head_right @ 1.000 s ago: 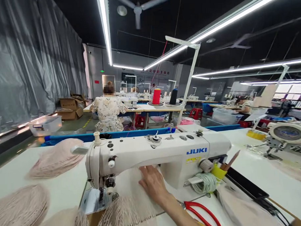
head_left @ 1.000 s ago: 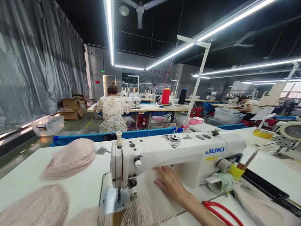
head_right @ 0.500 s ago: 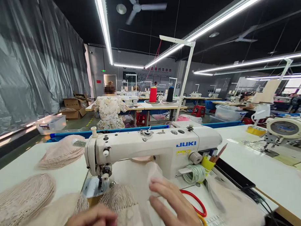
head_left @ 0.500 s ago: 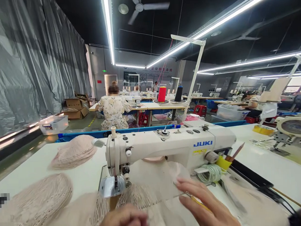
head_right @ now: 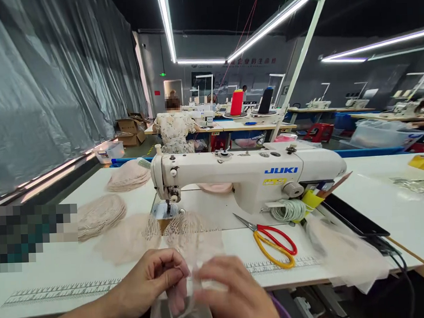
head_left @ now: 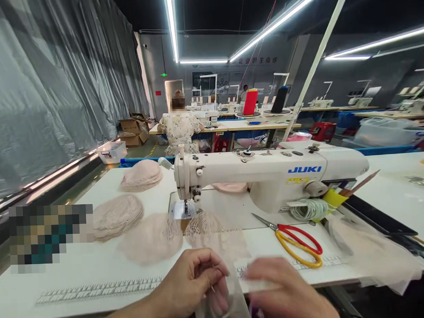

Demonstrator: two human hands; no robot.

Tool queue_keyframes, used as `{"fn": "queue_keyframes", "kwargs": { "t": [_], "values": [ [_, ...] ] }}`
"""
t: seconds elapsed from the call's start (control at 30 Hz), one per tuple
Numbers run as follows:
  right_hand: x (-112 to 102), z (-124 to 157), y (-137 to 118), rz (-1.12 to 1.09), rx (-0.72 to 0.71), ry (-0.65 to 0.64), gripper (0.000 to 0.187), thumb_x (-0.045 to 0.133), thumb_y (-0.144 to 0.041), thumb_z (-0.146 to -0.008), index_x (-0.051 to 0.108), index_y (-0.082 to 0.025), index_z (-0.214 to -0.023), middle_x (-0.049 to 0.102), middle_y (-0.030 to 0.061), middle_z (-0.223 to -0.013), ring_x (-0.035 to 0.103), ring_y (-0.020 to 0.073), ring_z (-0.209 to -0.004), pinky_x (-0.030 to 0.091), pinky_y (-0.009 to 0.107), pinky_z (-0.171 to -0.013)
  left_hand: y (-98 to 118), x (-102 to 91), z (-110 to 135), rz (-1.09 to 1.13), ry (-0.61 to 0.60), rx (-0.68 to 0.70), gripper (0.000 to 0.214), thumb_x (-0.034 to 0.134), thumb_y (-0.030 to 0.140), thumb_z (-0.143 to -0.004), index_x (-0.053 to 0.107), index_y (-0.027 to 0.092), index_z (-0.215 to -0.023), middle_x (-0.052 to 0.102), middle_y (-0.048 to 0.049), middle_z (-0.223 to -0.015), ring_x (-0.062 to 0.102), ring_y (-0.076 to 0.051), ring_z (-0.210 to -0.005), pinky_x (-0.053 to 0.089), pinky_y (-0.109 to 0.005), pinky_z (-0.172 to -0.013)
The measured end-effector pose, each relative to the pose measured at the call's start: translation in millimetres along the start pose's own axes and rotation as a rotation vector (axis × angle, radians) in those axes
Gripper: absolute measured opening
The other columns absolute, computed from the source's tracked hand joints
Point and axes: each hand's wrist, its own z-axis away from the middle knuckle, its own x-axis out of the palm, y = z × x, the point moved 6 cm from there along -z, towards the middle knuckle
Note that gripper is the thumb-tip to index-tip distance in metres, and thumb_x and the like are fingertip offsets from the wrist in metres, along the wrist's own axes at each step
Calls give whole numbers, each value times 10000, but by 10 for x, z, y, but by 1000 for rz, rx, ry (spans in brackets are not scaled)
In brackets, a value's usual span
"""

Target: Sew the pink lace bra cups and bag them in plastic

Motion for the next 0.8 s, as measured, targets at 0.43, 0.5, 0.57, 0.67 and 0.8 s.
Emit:
{"fn": "queue_keyframes", "kwargs": {
  "t": [0.43, 0.5, 0.57, 0.67, 0.8],
  "values": [
    [808, -177, 290, -689, 553, -401, 375, 609, -511, -841, 548, -162, -719, 472, -24, -702, 429, 117, -673, 348, 232, -631, -91, -553, 750, -179, 127, -49, 139, 533, 247, -824, 592, 126, -789, 671, -37, -680, 607, -141, -686, 448, -232, -674],
    [826, -207, 247, -704, 551, -359, 345, 537, -495, -895, 520, -176, -766, 526, -5, -734, 480, 130, -688, 370, 248, -654, -183, -541, 762, -107, 107, -81, 156, 599, 272, -793, 595, 125, -846, 661, -24, -693, 602, -138, -676, 456, -237, -667],
    [898, -216, 226, -702, 589, -340, 332, 472, -498, -929, 476, -194, -797, 538, -19, -662, 477, 118, -587, 370, 243, -588, -262, -507, 740, -77, 91, -112, 265, 680, 264, -724, 606, 127, -939, 612, 26, -629, 564, -114, -597, 443, -213, -606],
    [972, -207, 241, -570, 625, -288, 337, 421, -511, -947, 444, -210, -798, 416, -77, -528, 340, 92, -468, 271, 220, -475, -347, -464, 706, -126, 85, -153, 289, 647, 225, -707, 646, 117, -974, 434, 98, -476, 416, -66, -432, 347, -168, -463],
    [917, -186, 262, -327, 569, -230, 334, 411, -481, -953, 454, -207, -766, 328, -74, -573, 301, 104, -536, 241, 231, -499, -402, -466, 721, -161, 81, -182, 268, 541, 223, -740, 683, 106, -934, 333, 101, -445, 282, -52, -383, 247, -165, -393]
  ]
}}
